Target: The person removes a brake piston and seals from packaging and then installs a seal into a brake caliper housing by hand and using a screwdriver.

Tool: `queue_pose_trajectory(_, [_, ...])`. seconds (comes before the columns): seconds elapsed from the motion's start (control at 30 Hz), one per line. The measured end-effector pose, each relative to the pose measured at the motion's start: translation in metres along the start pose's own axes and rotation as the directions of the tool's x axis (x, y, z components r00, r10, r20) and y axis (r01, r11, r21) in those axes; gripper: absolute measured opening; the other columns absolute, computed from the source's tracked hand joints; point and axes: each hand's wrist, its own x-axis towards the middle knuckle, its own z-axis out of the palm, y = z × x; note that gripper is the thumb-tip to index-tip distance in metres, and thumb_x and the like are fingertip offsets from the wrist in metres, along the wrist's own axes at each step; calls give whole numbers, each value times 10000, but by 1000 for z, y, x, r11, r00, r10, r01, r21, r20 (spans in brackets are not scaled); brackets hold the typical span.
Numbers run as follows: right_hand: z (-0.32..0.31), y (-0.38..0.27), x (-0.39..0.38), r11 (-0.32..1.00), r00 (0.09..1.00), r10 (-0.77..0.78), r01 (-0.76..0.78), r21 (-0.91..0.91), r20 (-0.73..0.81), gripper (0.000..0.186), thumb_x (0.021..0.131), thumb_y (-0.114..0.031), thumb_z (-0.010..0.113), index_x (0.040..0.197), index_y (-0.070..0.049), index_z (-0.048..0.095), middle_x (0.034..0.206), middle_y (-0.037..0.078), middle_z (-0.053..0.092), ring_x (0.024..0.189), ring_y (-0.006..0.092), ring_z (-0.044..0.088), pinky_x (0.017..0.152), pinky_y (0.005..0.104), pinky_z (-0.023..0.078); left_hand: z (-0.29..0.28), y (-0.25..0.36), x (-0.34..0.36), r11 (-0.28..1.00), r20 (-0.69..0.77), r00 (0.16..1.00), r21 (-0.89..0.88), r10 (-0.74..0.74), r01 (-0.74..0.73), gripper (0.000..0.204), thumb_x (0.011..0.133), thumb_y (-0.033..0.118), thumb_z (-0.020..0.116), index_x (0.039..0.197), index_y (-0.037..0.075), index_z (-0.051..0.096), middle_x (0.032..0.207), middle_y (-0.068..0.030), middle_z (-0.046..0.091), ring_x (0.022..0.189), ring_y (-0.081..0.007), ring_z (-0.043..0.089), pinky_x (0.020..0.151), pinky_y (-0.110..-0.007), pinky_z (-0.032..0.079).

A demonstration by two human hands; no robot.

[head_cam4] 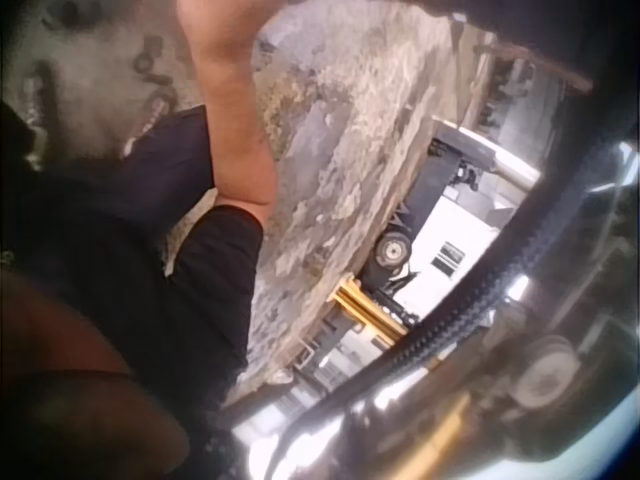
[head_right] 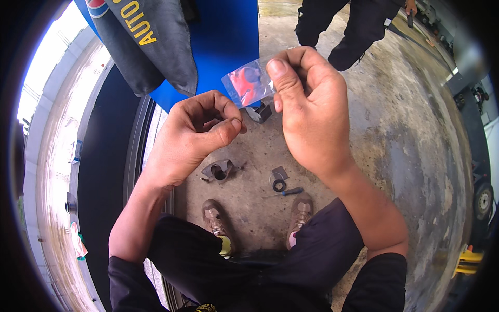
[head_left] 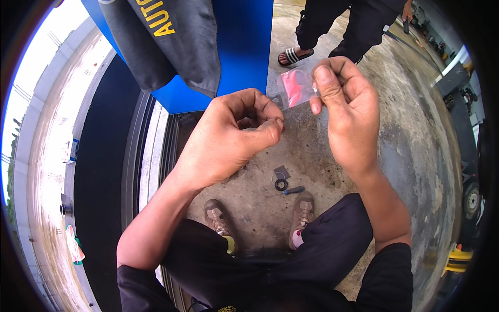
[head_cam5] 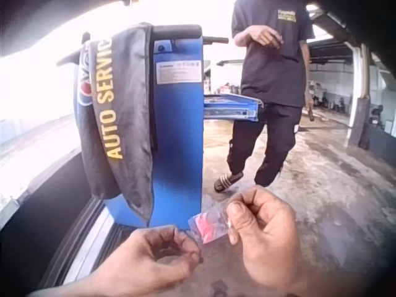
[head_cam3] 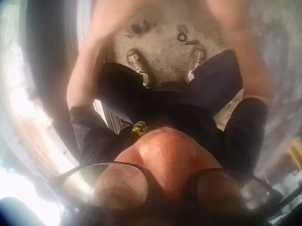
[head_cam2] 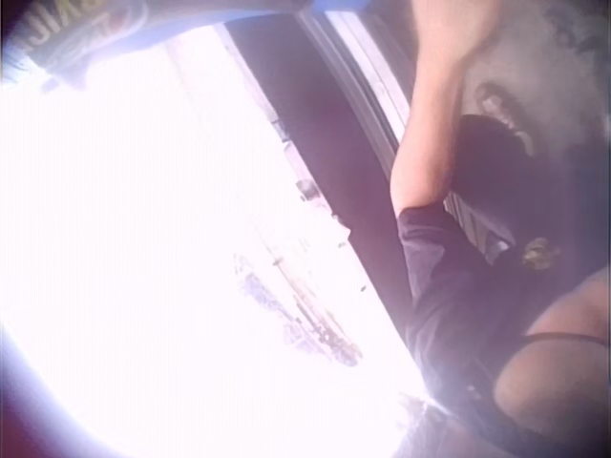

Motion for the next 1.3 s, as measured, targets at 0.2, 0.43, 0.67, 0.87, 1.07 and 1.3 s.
queue_pose_trajectory(0.2, [4,-6,-4,996,1000,-30,30,-90,-4,184,1034,-171,683,1014,11,670,839,1,683,714,35,571,625,196,471,15,-2,-1,975,-51,985,-146,162,-168,386,928,216,809,1198,-14,657,1041,-24,697,921,-59,622,852,-246,513])
queue_pose_trajectory(0.43, [13,-8,-12,996,990,64,-55,-70,128,155,1029,-128,677,1017,27,688,809,10,687,714,30,585,642,204,492,17,-4,4,978,-112,990,-181,82,-101,360,956,173,788,1254,1,682,1105,-50,746,1005,-98,680,938,-262,533])
queue_pose_trajectory(0.67, [7,-15,-11,990,979,122,-109,-85,166,165,1026,-139,681,1018,25,689,830,15,685,676,41,550,608,206,450,8,0,1,991,-63,996,-116,60,-67,246,953,181,782,1120,5,739,1002,-51,760,954,-113,690,929,-283,526])
queue_pose_trajectory(0.87, [6,-17,-10,983,975,173,-162,-81,143,184,1020,-145,691,988,36,700,770,6,683,645,30,557,582,204,446,7,9,-2,991,-98,994,-117,55,-66,250,964,213,768,1097,3,741,973,-51,757,915,-117,684,903,-275,522])
queue_pose_trajectory(1.07, [-3,-14,-4,985,977,165,-155,-79,136,195,1012,-155,704,1019,40,708,792,3,676,656,31,551,601,204,457,4,3,-1,995,-132,989,-69,58,-68,250,962,236,771,1066,11,739,966,-42,751,853,-91,638,864,-260,515])
queue_pose_trajectory(1.3, [5,-9,-8,978,960,193,-205,42,205,164,988,-102,708,1057,47,701,875,38,717,741,62,639,686,215,533,7,0,-1,996,-170,985,-69,44,-56,260,968,252,762,1072,15,739,969,-36,738,853,-88,641,847,-260,519])
